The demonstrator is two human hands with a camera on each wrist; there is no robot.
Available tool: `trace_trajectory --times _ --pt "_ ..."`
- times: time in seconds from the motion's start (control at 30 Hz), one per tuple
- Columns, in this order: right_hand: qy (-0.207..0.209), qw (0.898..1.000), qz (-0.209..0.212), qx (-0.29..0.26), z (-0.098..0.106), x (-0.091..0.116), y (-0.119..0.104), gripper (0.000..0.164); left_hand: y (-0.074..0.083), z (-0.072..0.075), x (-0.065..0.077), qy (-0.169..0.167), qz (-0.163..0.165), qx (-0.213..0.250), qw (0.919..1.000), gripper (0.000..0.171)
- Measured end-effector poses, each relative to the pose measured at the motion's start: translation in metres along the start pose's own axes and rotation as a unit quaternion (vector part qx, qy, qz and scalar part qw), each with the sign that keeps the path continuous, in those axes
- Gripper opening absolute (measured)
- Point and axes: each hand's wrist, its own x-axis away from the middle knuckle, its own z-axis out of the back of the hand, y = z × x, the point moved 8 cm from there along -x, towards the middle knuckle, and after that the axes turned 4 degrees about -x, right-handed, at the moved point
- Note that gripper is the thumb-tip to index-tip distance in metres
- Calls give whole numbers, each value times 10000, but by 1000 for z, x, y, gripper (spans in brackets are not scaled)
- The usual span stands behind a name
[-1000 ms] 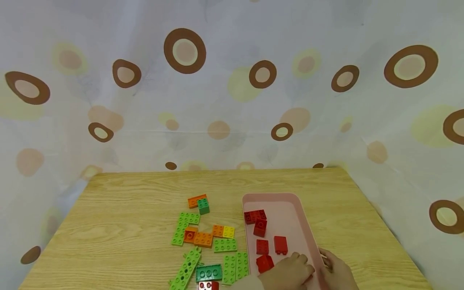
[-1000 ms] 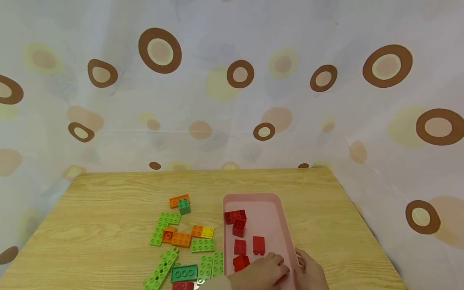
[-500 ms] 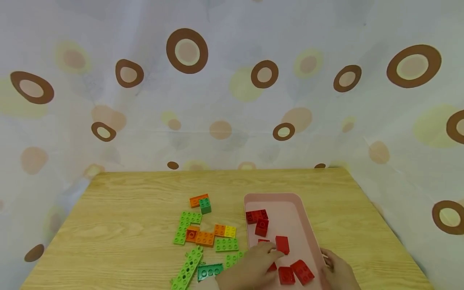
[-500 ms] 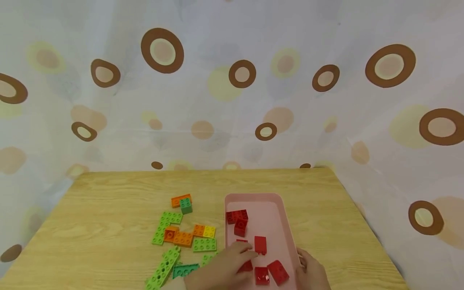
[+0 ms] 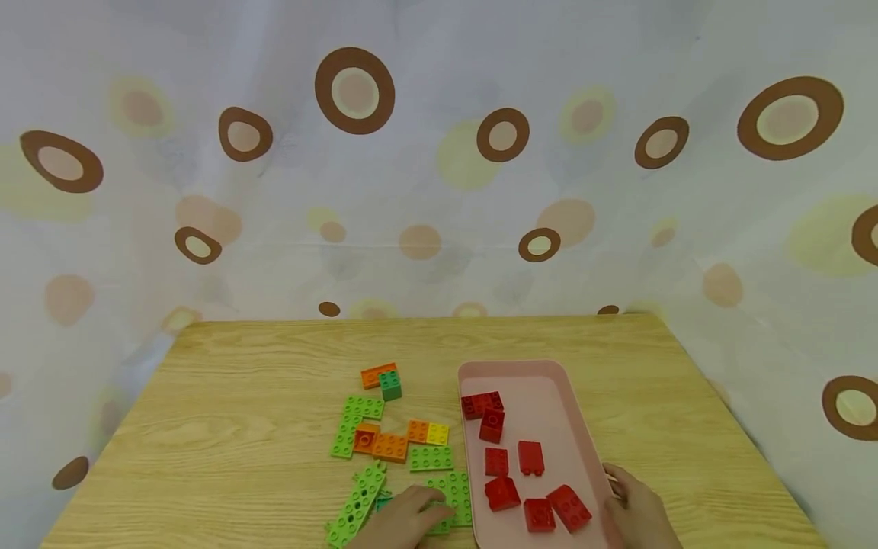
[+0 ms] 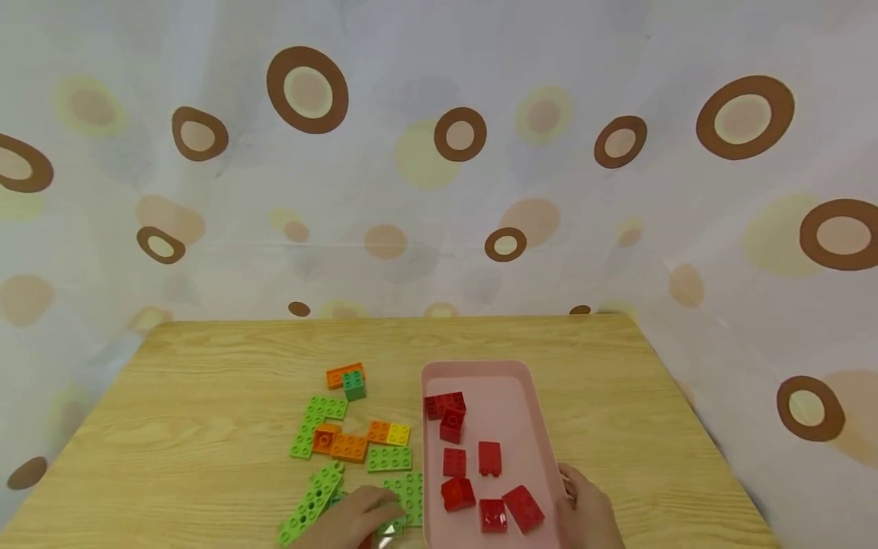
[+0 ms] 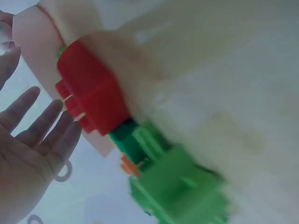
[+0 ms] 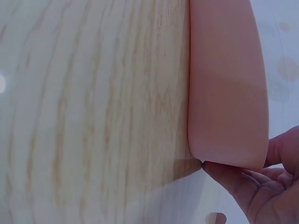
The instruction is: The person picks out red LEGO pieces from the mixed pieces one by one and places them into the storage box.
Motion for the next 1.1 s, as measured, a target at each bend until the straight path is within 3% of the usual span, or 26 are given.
trace_trajectory --times 0.17,0.27,0.43,0.6,0.93,1.1 --pt "-20 10000 -11 -19 0 -1 -1 43 -4 -1 21 702 -363 -232 9966 30" --pt "-102 9998 -183 -39 -1 -2 1 43 -6 -2 28 873 -377 -421 9946 26" --pt "-223 9989 -416 -33 -3 -3 4 43 -10 -3 34 783 -260 -504 9953 26" --pt "-190 9993 -332 -53 -3 -3 4 43 -9 -3 35 889 -363 -663 9932 26" --pt "-60 9998 -101 -143 -1 0 1 43 -10 -4 33 478 -211 -649 9965 24" --pt "10 9999 -39 -165 0 0 0 43 -8 -2 32 640 -387 -661 9950 21"
